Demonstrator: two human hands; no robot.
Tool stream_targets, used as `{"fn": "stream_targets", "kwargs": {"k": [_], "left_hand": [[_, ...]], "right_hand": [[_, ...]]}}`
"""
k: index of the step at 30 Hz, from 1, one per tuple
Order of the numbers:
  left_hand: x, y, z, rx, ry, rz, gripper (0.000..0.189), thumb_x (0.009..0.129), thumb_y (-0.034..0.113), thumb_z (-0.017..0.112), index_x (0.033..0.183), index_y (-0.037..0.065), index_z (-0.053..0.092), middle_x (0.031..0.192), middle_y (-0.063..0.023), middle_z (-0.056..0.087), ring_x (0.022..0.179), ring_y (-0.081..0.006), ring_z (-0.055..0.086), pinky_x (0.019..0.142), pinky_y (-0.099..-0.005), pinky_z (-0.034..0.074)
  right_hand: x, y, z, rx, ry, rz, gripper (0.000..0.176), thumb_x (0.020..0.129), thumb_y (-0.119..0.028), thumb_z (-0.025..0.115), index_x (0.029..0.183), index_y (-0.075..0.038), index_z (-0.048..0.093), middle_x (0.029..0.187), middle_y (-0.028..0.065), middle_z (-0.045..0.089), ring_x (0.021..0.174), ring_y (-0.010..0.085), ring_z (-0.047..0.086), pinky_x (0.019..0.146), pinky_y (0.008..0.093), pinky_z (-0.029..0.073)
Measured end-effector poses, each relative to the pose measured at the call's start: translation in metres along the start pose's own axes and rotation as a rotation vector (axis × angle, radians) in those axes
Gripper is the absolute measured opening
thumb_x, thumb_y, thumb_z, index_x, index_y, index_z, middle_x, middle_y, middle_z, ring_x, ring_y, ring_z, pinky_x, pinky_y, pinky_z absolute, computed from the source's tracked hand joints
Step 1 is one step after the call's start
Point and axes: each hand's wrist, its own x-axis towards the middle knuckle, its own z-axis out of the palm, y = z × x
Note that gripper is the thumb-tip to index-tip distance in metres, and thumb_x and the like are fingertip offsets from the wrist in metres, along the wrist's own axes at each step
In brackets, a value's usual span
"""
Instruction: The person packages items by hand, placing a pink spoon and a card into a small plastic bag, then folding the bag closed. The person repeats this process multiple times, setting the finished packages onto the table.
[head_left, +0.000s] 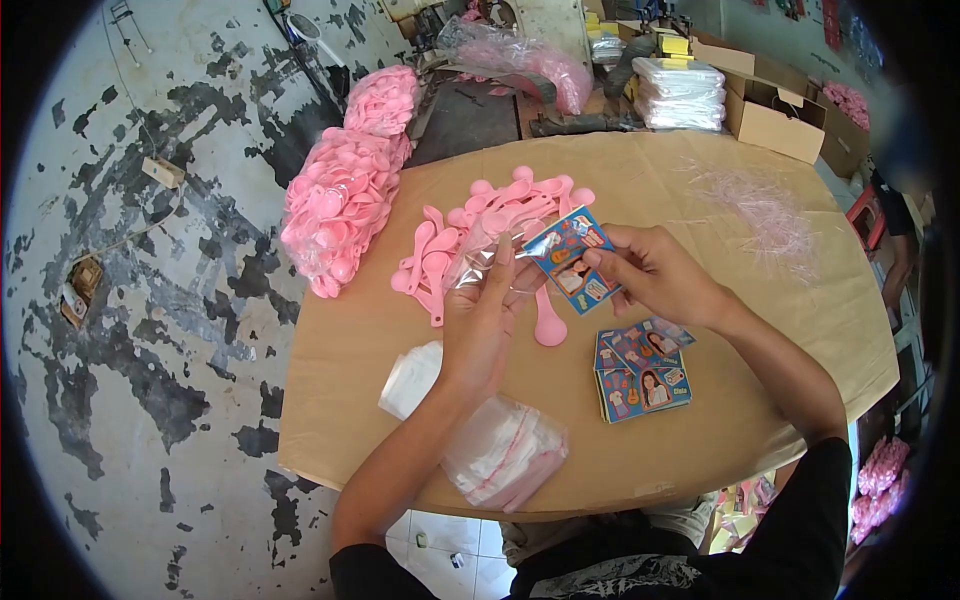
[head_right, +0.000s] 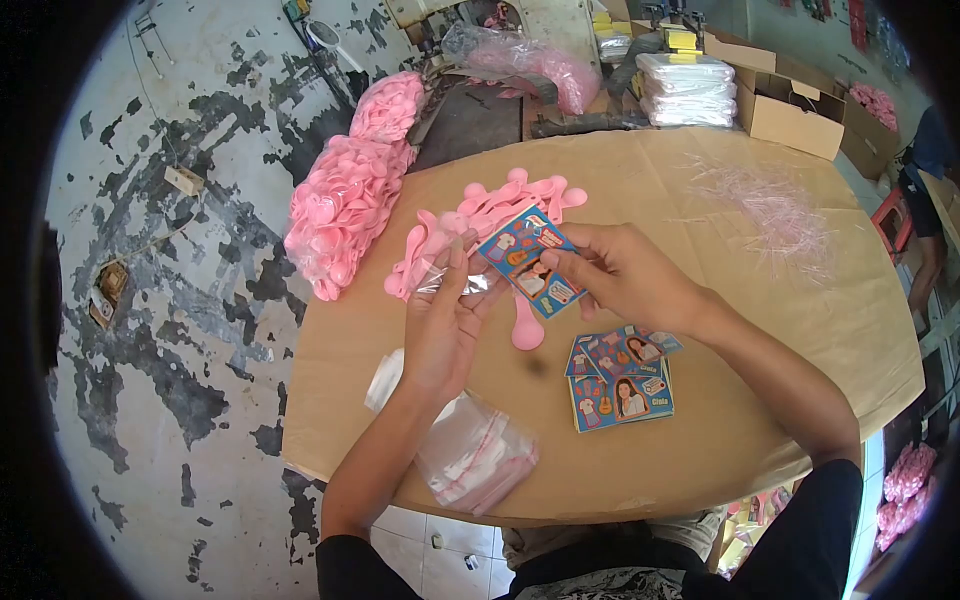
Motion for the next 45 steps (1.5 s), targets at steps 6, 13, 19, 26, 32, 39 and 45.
{"fn": "stream_targets", "kwargs": {"k": [6, 13, 19, 26, 32, 39, 45], "left_hand": [[-0.002, -0.006, 0.0, 0.156, 0.021, -0.009, 0.031, 0.098, 0.026, 0.055, 0.116, 0.002, 0.061, 0.104, -0.0031, 0.065, 0.088, -0.0039, 0.058, 0.072, -0.0206, 0.047], [-0.011, -0.002, 0.011, 0.397, -0.14, 0.068, 0.036, 0.097, 0.028, 0.057, 0.122, 0.003, 0.056, 0.106, -0.0022, 0.063, 0.079, -0.0018, 0.054, 0.059, -0.0197, 0.043], [-0.005, 0.024, 0.013, -0.183, -0.24, 0.065, 0.051, 0.102, 0.032, 0.043, 0.143, 0.004, 0.031, 0.136, -0.0148, 0.049, 0.117, -0.0212, 0.055, 0.085, -0.0354, 0.051], [0.0, 0.029, 0.003, -0.152, -0.29, 0.158, 0.05, 0.103, 0.028, 0.039, 0.146, 0.006, 0.025, 0.144, -0.0153, 0.041, 0.134, -0.0263, 0.04, 0.107, -0.0429, 0.039], [0.007, 0.037, -0.015, -0.197, -0.254, 0.164, 0.05, 0.1, 0.024, 0.045, 0.144, 0.006, 0.027, 0.147, -0.0133, 0.037, 0.136, -0.0224, 0.036, 0.108, -0.0425, 0.034], [0.011, 0.029, -0.019, 0.023, -0.327, 0.261, 0.044, 0.097, 0.02, 0.051, 0.136, 0.005, 0.038, 0.145, -0.0153, 0.041, 0.133, -0.0252, 0.04, 0.108, -0.0427, 0.034], [0.009, 0.024, -0.02, 0.08, -0.301, 0.293, 0.037, 0.095, 0.015, 0.052, 0.13, 0.007, 0.041, 0.143, -0.0195, 0.042, 0.133, -0.0271, 0.04, 0.108, -0.0428, 0.034]], "right_hand": [[-0.004, -0.004, -0.003, -0.161, -0.143, 0.032, 0.021, 0.096, -0.02, 0.056, 0.103, -0.002, 0.065, 0.074, -0.0005, 0.059, 0.058, 0.0033, 0.048, 0.052, 0.0234, 0.043], [-0.004, -0.01, 0.013, 0.097, -0.025, -0.024, 0.02, 0.095, -0.02, 0.06, 0.1, -0.002, 0.068, 0.071, -0.0042, 0.058, 0.06, 0.0019, 0.046, 0.054, 0.0211, 0.04], [0.011, -0.009, 0.028, 0.096, -0.023, -0.116, 0.024, 0.094, -0.022, 0.062, 0.106, -0.002, 0.067, 0.075, -0.0032, 0.06, 0.063, 0.0024, 0.049, 0.056, 0.0196, 0.042], [0.039, -0.027, 0.037, 0.053, -0.008, -0.187, 0.02, 0.095, -0.022, 0.06, 0.096, -0.002, 0.066, 0.075, -0.0012, 0.06, 0.065, 0.0055, 0.053, 0.061, 0.0226, 0.045], [0.071, -0.017, 0.039, 0.171, -0.121, -0.218, 0.016, 0.093, -0.015, 0.06, 0.095, 0.0, 0.064, 0.073, 0.001, 0.061, 0.061, 0.0056, 0.054, 0.056, 0.0222, 0.046], [0.063, -0.003, 0.049, 0.287, -0.087, -0.32, 0.016, 0.092, -0.012, 0.06, 0.1, 0.001, 0.063, 0.075, 0.0014, 0.062, 0.065, 0.0057, 0.056, 0.056, 0.0222, 0.046], [0.056, 0.006, 0.032, 0.187, -0.113, -0.239, 0.021, 0.092, -0.01, 0.057, 0.109, 0.002, 0.062, 0.083, 0.0041, 0.064, 0.068, 0.0074, 0.057, 0.058, 0.0232, 0.048]]}}
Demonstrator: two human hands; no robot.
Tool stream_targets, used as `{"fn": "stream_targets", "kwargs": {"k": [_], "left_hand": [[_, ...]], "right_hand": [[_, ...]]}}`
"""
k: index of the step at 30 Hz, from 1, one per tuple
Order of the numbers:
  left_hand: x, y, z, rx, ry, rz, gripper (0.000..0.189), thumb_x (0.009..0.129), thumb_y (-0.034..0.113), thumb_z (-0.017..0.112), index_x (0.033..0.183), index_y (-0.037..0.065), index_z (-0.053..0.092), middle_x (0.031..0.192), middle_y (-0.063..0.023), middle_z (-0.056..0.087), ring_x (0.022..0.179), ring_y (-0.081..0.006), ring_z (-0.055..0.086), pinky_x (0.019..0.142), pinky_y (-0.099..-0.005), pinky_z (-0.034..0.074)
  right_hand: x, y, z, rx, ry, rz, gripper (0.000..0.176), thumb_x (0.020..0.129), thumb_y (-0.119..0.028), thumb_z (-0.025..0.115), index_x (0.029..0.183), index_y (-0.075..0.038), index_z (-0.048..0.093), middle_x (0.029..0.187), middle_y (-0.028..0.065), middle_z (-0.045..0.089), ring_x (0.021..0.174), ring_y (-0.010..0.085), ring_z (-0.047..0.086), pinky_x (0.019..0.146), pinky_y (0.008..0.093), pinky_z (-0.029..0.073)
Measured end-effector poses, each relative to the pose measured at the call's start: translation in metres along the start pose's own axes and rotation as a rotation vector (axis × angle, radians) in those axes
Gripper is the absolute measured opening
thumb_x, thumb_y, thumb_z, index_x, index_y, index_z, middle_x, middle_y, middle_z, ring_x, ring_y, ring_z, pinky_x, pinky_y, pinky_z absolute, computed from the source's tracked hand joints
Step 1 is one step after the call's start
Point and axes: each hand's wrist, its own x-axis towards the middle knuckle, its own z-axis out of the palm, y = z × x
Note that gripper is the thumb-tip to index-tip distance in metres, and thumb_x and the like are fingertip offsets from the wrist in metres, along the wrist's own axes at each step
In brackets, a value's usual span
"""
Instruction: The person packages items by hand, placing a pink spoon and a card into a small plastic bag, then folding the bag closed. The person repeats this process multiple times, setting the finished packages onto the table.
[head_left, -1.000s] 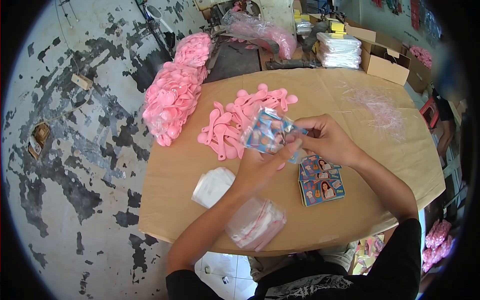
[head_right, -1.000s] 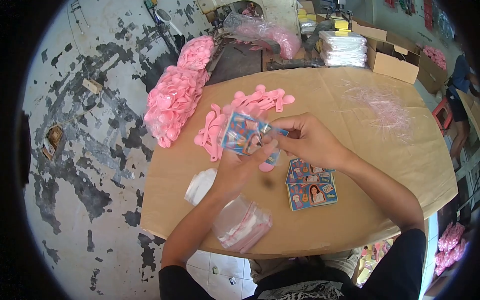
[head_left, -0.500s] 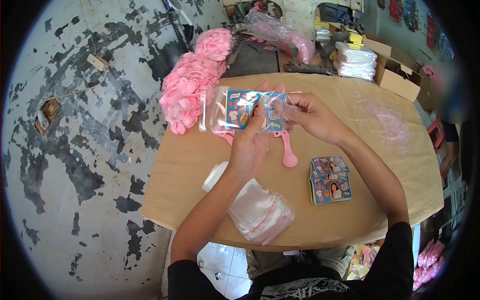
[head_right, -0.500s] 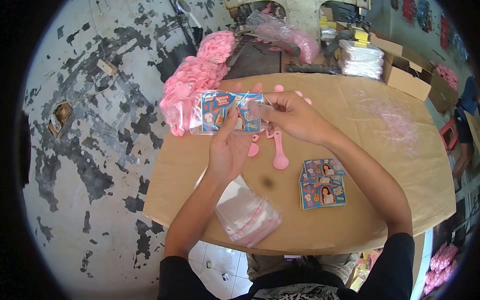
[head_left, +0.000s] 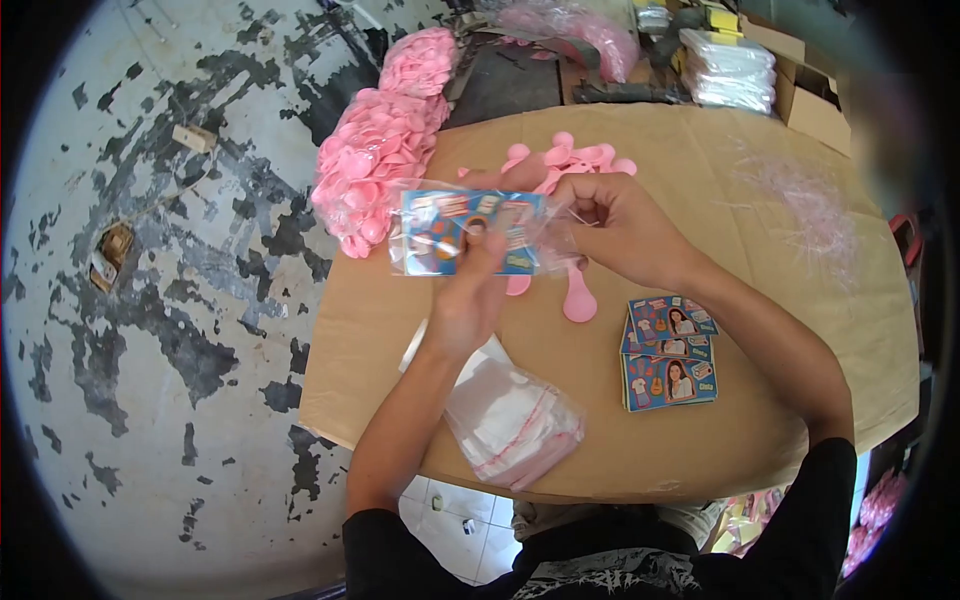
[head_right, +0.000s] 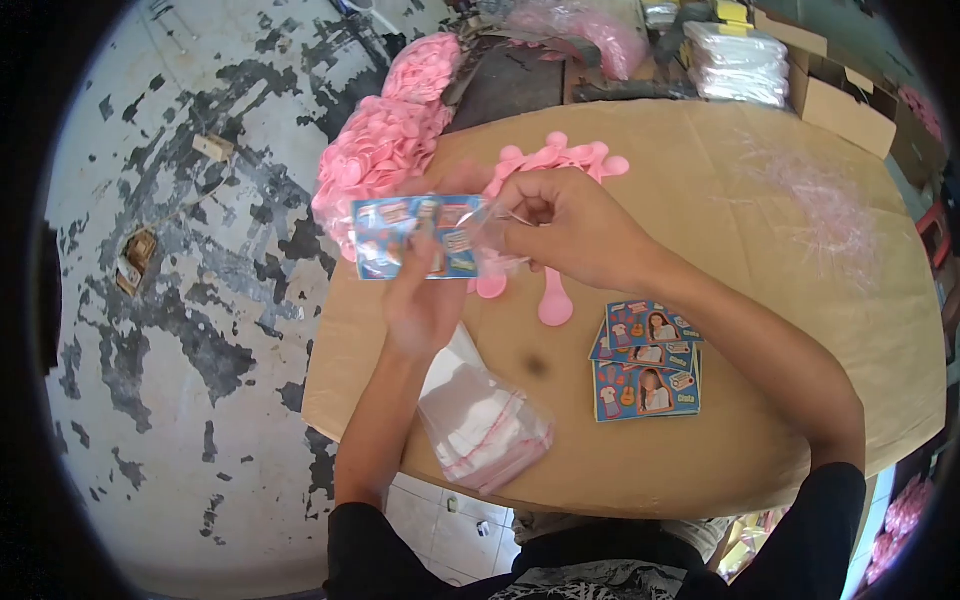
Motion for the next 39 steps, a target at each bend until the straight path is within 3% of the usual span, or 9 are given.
{"fn": "stream_targets", "kwargs": {"k": [7, 12, 15, 18, 21, 30, 33, 36, 39], "left_hand": [[-0.003, -0.009, -0.003, 0.123, -0.08, 0.04, 0.038, 0.09, 0.003, 0.055, 0.125, 0.01, 0.041, 0.138, -0.0183, 0.045, 0.13, -0.03, 0.043, 0.106, -0.0428, 0.036], [-0.003, 0.001, -0.009, 0.082, 0.252, 0.039, 0.042, 0.087, 0.0, 0.061, 0.124, 0.01, 0.041, 0.137, -0.0197, 0.045, 0.129, -0.0274, 0.043, 0.106, -0.042, 0.037], [0.004, 0.003, -0.006, 0.187, 0.237, 0.083, 0.041, 0.087, 0.0, 0.062, 0.122, 0.008, 0.043, 0.136, -0.0193, 0.046, 0.127, -0.0257, 0.046, 0.105, -0.0407, 0.039], [0.006, 0.002, -0.016, 0.216, 0.236, 0.107, 0.04, 0.087, -0.001, 0.062, 0.121, 0.007, 0.044, 0.134, -0.019, 0.049, 0.123, -0.0236, 0.05, 0.102, -0.0382, 0.043], [0.011, 0.007, -0.026, 0.127, 0.341, 0.124, 0.037, 0.087, -0.001, 0.063, 0.118, 0.007, 0.047, 0.13, -0.0182, 0.052, 0.115, -0.0196, 0.055, 0.097, -0.0344, 0.046], [0.011, 0.0, -0.028, 0.15, 0.278, 0.123, 0.033, 0.087, -0.001, 0.063, 0.116, 0.007, 0.049, 0.127, -0.0165, 0.055, 0.114, -0.0214, 0.057, 0.098, -0.037, 0.047], [0.012, 0.0, -0.031, 0.106, 0.275, 0.128, 0.033, 0.087, 0.0, 0.063, 0.117, 0.007, 0.049, 0.128, -0.0164, 0.054, 0.117, -0.0228, 0.055, 0.099, -0.0385, 0.046], [0.014, 0.001, -0.032, 0.066, 0.321, 0.091, 0.035, 0.088, 0.003, 0.063, 0.119, 0.006, 0.047, 0.13, -0.0158, 0.053, 0.117, -0.0222, 0.055, 0.1, -0.0386, 0.046], [0.015, 0.002, -0.035, -0.021, 0.372, 0.077, 0.037, 0.089, 0.006, 0.062, 0.122, 0.005, 0.045, 0.131, -0.0155, 0.052, 0.117, -0.0212, 0.054, 0.101, -0.0392, 0.045]], "right_hand": [[-0.002, -0.002, 0.001, 0.038, -0.025, 0.0, 0.025, 0.094, -0.014, 0.053, 0.11, 0.003, 0.061, 0.085, 0.0049, 0.063, 0.068, 0.0091, 0.058, 0.057, 0.0247, 0.049], [-0.001, -0.014, -0.007, 0.37, 0.03, 0.122, 0.029, 0.098, -0.022, 0.049, 0.118, -0.002, 0.056, 0.09, 0.004, 0.062, 0.074, 0.0095, 0.058, 0.057, 0.0247, 0.049], [-0.002, -0.015, -0.009, 0.059, 0.073, 0.029, 0.038, 0.101, -0.035, 0.043, 0.112, -0.003, 0.059, 0.086, 0.0039, 0.061, 0.07, 0.009, 0.056, 0.055, 0.0242, 0.047], [0.002, -0.02, -0.022, -0.213, 0.014, -0.069, 0.038, 0.101, -0.035, 0.042, 0.108, -0.004, 0.062, 0.083, 0.0036, 0.061, 0.074, 0.0109, 0.057, 0.055, 0.0238, 0.046], [0.006, -0.02, -0.039, 0.1, 0.128, -0.039, 0.023, 0.097, -0.022, 0.053, 0.107, -0.005, 0.065, 0.09, 0.0064, 0.064, 0.07, 0.0093, 0.058, 0.065, 0.0245, 0.049], [-0.008, 0.053, -0.031, -1.07, -0.352, -0.389, 0.023, 0.082, -0.008, 0.064, 0.104, -0.011, 0.065, 0.123, 0.0053, 0.055, 0.122, 0.0248, 0.044, 0.102, 0.0414, 0.037], [-0.004, 0.044, -0.041, -1.227, -0.311, -0.443, 0.022, 0.083, -0.012, 0.063, 0.105, -0.01, 0.063, 0.109, 0.0097, 0.06, 0.111, 0.0253, 0.053, 0.091, 0.0405, 0.044], [0.0, 0.013, -0.049, -1.026, -0.283, 0.131, 0.019, 0.089, -0.018, 0.06, 0.105, -0.008, 0.061, 0.089, 0.0105, 0.063, 0.088, 0.0247, 0.06, 0.074, 0.0391, 0.047], [0.003, 0.003, -0.058, -0.696, -0.031, -0.032, 0.021, 0.094, -0.021, 0.055, 0.107, -0.004, 0.06, 0.073, 0.0061, 0.059, 0.066, 0.0183, 0.056, 0.059, 0.0347, 0.043]]}}
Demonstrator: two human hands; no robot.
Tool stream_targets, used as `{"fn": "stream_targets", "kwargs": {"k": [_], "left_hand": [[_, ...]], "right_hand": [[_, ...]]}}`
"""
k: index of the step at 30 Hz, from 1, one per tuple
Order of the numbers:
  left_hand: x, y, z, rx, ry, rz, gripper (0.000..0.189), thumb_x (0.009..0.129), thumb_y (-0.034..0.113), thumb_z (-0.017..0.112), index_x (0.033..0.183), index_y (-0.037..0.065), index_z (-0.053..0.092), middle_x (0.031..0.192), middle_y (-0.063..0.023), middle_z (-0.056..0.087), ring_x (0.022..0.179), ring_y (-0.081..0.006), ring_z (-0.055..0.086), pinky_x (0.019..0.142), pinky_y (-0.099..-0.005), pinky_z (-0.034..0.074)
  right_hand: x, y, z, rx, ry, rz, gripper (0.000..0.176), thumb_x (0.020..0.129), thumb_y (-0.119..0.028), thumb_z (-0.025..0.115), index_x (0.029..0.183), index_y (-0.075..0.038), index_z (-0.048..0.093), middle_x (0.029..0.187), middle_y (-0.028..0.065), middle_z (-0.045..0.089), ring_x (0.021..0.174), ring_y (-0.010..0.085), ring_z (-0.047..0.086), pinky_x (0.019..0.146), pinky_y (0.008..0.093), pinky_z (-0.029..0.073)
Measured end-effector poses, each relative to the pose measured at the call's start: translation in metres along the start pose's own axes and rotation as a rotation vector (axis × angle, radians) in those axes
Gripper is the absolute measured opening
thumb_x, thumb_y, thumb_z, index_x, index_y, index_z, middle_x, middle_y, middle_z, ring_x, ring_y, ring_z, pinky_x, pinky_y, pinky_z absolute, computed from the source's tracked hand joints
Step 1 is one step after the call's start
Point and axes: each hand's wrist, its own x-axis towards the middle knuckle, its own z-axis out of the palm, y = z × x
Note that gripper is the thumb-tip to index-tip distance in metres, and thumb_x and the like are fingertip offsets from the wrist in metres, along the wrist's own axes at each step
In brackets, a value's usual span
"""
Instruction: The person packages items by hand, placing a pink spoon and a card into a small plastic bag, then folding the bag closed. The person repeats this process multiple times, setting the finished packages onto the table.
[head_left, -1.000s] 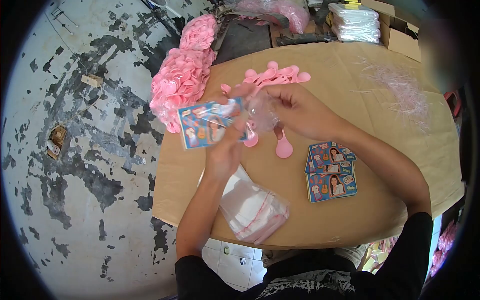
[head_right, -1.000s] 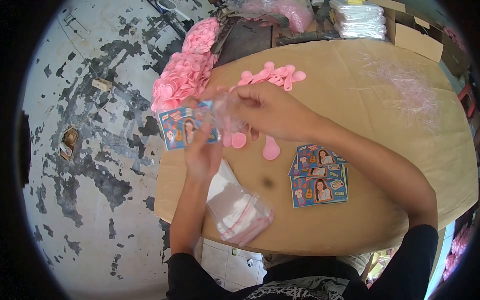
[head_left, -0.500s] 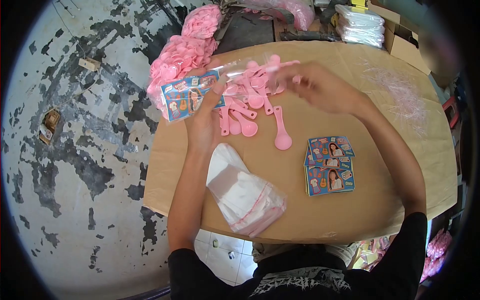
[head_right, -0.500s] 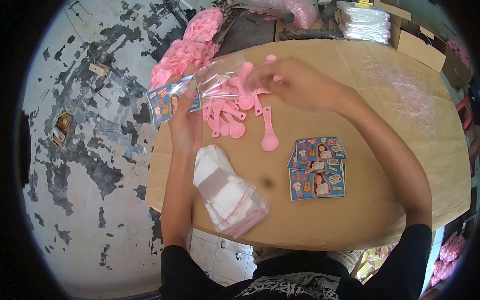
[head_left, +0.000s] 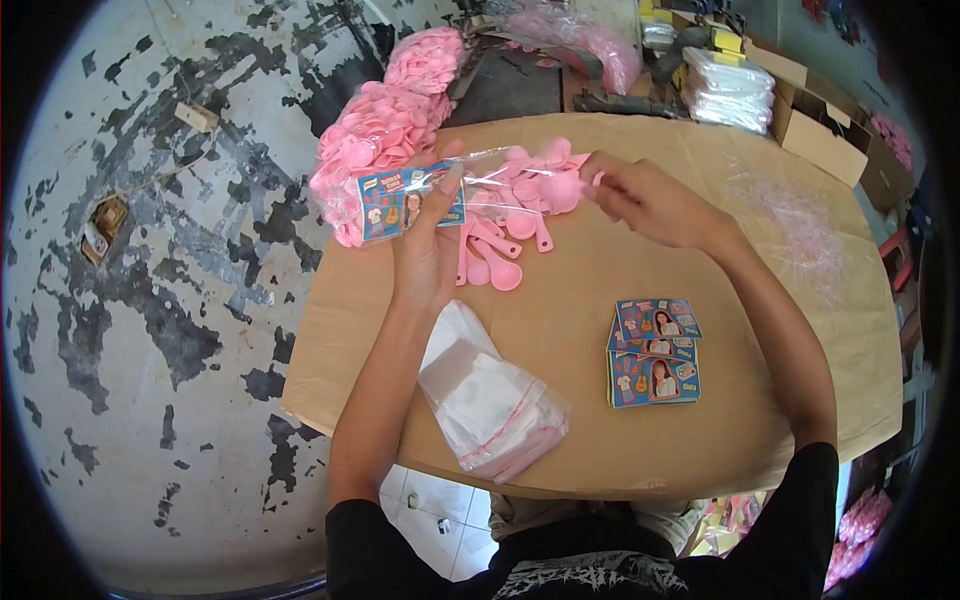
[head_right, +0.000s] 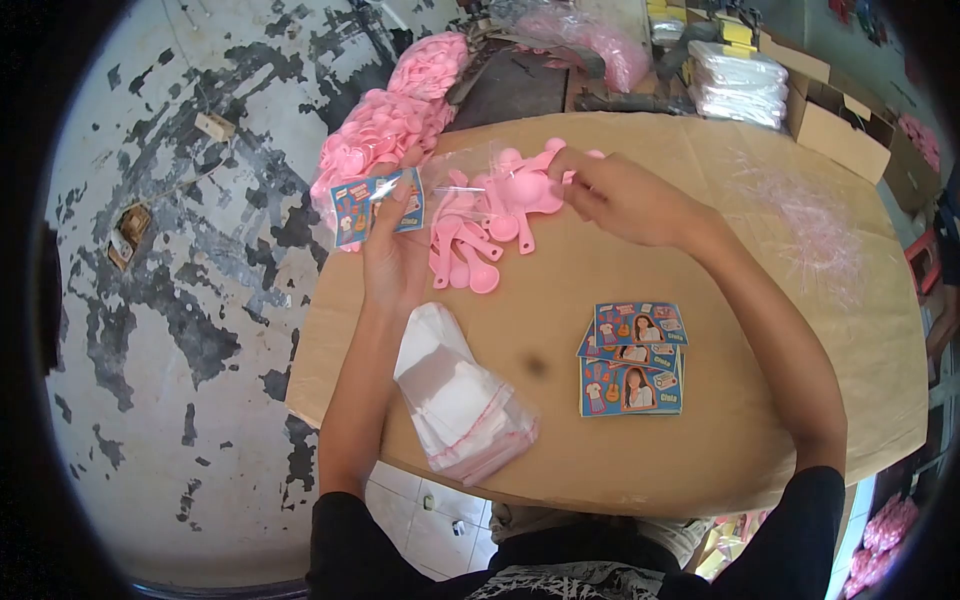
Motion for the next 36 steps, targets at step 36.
{"fn": "stream_targets", "kwargs": {"k": [36], "left_hand": [[-0.012, -0.004, 0.019, -0.075, -0.129, -0.123, 0.046, 0.097, 0.012, 0.053, 0.134, 0.011, 0.027, 0.143, -0.0208, 0.038, 0.13, -0.0294, 0.044, 0.104, -0.0409, 0.045]], "right_hand": [[-0.004, -0.044, -0.012, 0.181, 0.054, -0.102, 0.023, 0.097, -0.019, 0.055, 0.111, -0.002, 0.061, 0.088, 0.0067, 0.062, 0.076, 0.0114, 0.054, 0.07, 0.028, 0.045]]}}
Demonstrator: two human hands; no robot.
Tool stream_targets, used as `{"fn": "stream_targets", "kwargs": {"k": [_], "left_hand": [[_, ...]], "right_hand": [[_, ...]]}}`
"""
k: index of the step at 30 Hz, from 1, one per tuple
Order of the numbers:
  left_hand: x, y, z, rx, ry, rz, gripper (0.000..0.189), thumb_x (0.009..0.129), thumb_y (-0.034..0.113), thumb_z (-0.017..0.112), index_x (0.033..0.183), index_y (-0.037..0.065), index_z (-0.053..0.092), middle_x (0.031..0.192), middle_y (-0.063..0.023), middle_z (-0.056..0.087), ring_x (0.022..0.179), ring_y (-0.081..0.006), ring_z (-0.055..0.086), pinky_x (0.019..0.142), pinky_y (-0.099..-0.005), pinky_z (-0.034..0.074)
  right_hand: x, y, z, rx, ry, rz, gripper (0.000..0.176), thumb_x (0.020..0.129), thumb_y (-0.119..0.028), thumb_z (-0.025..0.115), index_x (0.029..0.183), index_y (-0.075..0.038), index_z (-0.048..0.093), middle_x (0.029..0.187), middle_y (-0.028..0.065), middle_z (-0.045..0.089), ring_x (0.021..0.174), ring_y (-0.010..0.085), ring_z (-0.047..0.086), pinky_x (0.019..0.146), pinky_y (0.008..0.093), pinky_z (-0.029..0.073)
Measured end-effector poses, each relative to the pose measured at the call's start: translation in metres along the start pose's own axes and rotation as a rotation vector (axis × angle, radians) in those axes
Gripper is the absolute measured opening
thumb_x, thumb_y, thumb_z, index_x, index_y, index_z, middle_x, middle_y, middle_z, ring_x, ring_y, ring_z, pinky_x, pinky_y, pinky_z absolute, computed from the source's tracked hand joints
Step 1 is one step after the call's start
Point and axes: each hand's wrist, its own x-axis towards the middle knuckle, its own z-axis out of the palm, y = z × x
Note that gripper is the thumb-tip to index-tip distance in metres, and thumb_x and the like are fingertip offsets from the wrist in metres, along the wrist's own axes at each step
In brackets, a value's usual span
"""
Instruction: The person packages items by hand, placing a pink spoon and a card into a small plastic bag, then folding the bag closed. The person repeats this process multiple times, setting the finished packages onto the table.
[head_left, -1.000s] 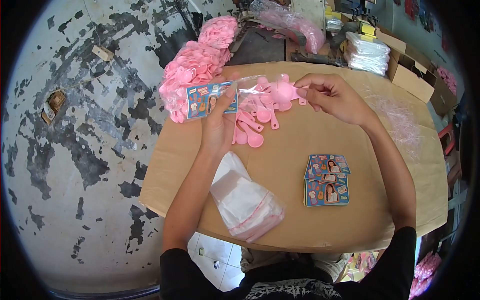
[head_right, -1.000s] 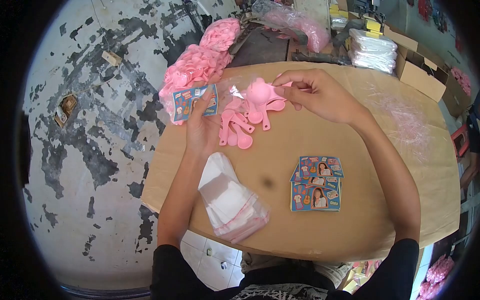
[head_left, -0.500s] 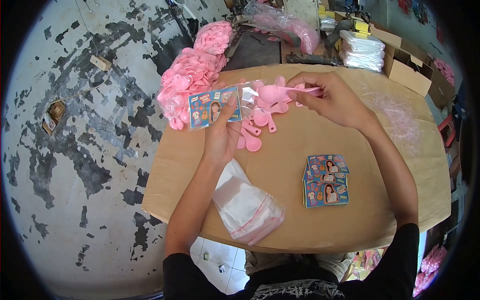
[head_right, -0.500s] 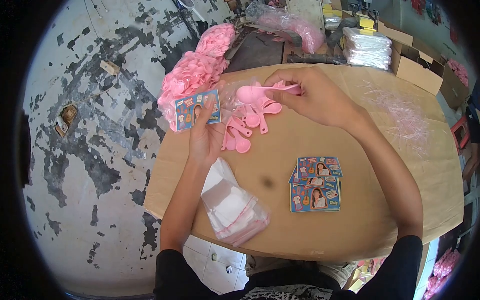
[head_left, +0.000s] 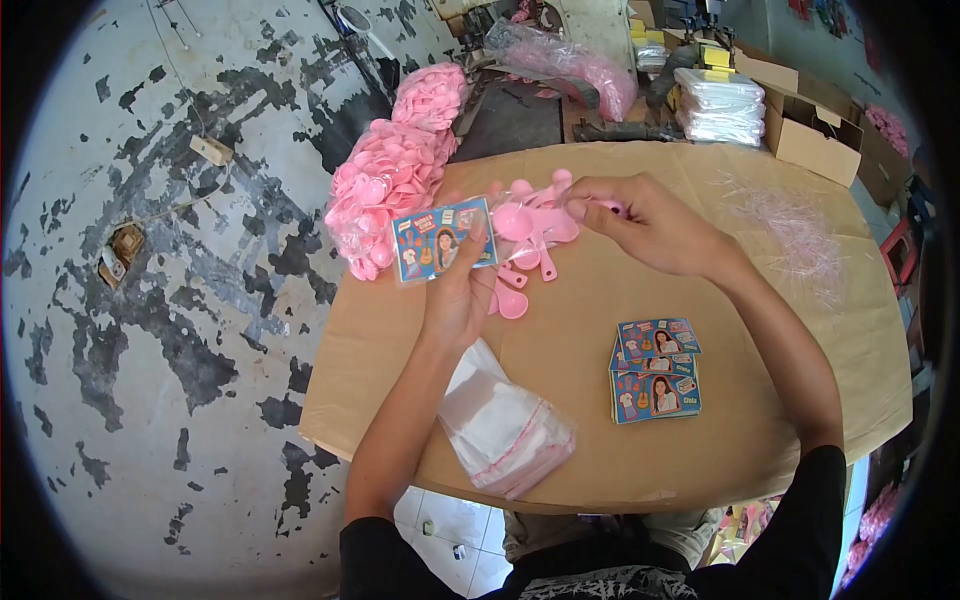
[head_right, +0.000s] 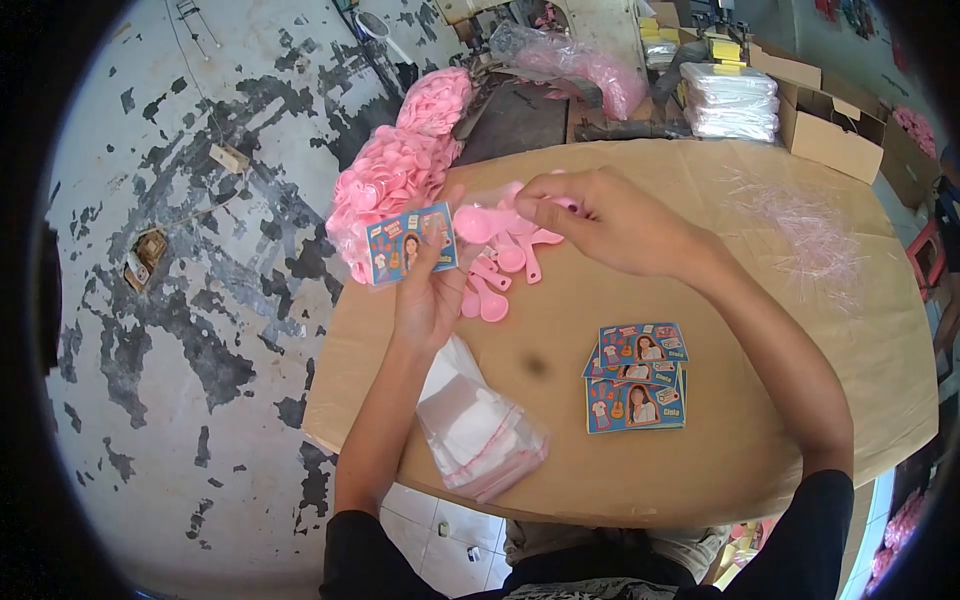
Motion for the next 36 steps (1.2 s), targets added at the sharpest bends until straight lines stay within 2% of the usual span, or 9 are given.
{"fn": "stream_targets", "kwargs": {"k": [15, 18, 21, 24, 26, 30, 33, 34, 36], "left_hand": [[-0.007, -0.005, -0.004, -0.16, -0.104, -0.069, 0.043, 0.098, 0.027, 0.051, 0.136, 0.019, 0.032, 0.146, -0.0124, 0.038, 0.128, -0.0273, 0.048, 0.097, -0.0366, 0.048], [-0.009, -0.016, -0.002, -0.091, -0.018, -0.118, 0.046, 0.097, 0.03, 0.053, 0.136, 0.016, 0.033, 0.145, -0.0117, 0.041, 0.127, -0.027, 0.048, 0.098, -0.0368, 0.049], [-0.013, -0.02, 0.005, -0.038, -0.157, -0.118, 0.051, 0.095, 0.031, 0.057, 0.136, 0.013, 0.033, 0.144, -0.0115, 0.041, 0.128, -0.0261, 0.047, 0.1, -0.037, 0.047], [-0.01, -0.017, 0.006, -0.011, -0.141, -0.178, 0.058, 0.098, 0.045, 0.044, 0.139, 0.006, 0.029, 0.143, -0.0145, 0.039, 0.126, -0.0272, 0.047, 0.107, -0.0391, 0.04], [-0.002, -0.016, -0.005, 0.027, -0.069, -0.217, 0.066, 0.098, 0.052, 0.039, 0.142, 0.004, 0.026, 0.141, -0.0162, 0.041, 0.126, -0.0278, 0.047, 0.108, -0.0384, 0.038], [-0.004, -0.012, -0.009, 0.48, -0.093, -0.059, 0.063, 0.096, 0.036, 0.053, 0.142, 0.001, 0.029, 0.144, -0.016, 0.039, 0.133, -0.0262, 0.039, 0.11, -0.0388, 0.031], [-0.009, -0.007, 0.011, 0.826, -0.243, 0.093, 0.072, 0.085, 0.017, 0.07, 0.141, -0.004, 0.031, 0.146, -0.0154, 0.037, 0.134, -0.0248, 0.037, 0.107, -0.036, 0.034], [-0.013, -0.006, 0.012, 0.982, -0.428, 0.199, 0.073, 0.083, 0.015, 0.072, 0.141, -0.003, 0.032, 0.146, -0.0152, 0.037, 0.133, -0.0242, 0.037, 0.105, -0.0348, 0.036], [-0.028, -0.011, 0.028, 1.071, -0.43, 0.154, 0.063, 0.087, 0.013, 0.067, 0.139, -0.002, 0.036, 0.141, -0.0147, 0.043, 0.129, -0.0227, 0.043, 0.103, -0.0334, 0.039]], "right_hand": [[0.0, -0.001, 0.01, 0.378, 0.055, 0.101, 0.021, 0.099, -0.016, 0.049, 0.114, -0.002, 0.054, 0.099, 0.0035, 0.061, 0.078, 0.0084, 0.058, 0.066, 0.0255, 0.046], [-0.002, -0.003, 0.017, 0.366, 0.016, -0.042, 0.021, 0.098, -0.02, 0.052, 0.113, -0.006, 0.055, 0.088, -0.0047, 0.054, 0.067, 0.0032, 0.043, 0.06, 0.0198, 0.038], [-0.007, -0.02, 0.013, 0.017, -0.026, -0.042, 0.018, 0.096, -0.017, 0.057, 0.109, -0.005, 0.058, 0.089, -0.0035, 0.058, 0.066, 0.0034, 0.046, 0.059, 0.0202, 0.038], [-0.014, -0.053, -0.027, -0.106, 0.248, -0.018, 0.015, 0.089, -0.02, 0.06, 0.091, -0.006, 0.066, 0.069, 0.0059, 0.061, 0.061, 0.0133, 0.055, 0.057, 0.0287, 0.044], [-0.019, -0.059, -0.057, -0.107, 0.402, -0.155, 0.012, 0.088, -0.014, 0.063, 0.094, -0.005, 0.066, 0.074, 0.0001, 0.06, 0.062, 0.0069, 0.05, 0.055, 0.0238, 0.039], [-0.024, -0.057, -0.045, -0.615, 0.241, -0.001, 0.008, 0.084, -0.012, 0.068, 0.085, -0.004, 0.068, 0.062, -0.0043, 0.054, 0.055, 0.0041, 0.04, 0.049, 0.022, 0.032], [-0.018, -0.069, -0.037, -0.485, 0.398, -0.048, 0.011, 0.081, -0.013, 0.068, 0.078, -0.003, 0.068, 0.052, -0.002, 0.046, 0.05, 0.0063, 0.036, 0.046, 0.0246, 0.031], [-0.019, -0.07, -0.029, -0.479, 0.372, 0.025, 0.018, 0.079, -0.02, 0.064, 0.074, -0.004, 0.068, 0.058, 0.0106, 0.059, 0.055, 0.0231, 0.058, 0.056, 0.0342, 0.046], [-0.018, -0.057, -0.014, -0.393, 0.199, 0.062, 0.017, 0.078, -0.019, 0.063, 0.076, -0.003, 0.068, 0.06, 0.0119, 0.06, 0.056, 0.0253, 0.059, 0.056, 0.0348, 0.046]]}}
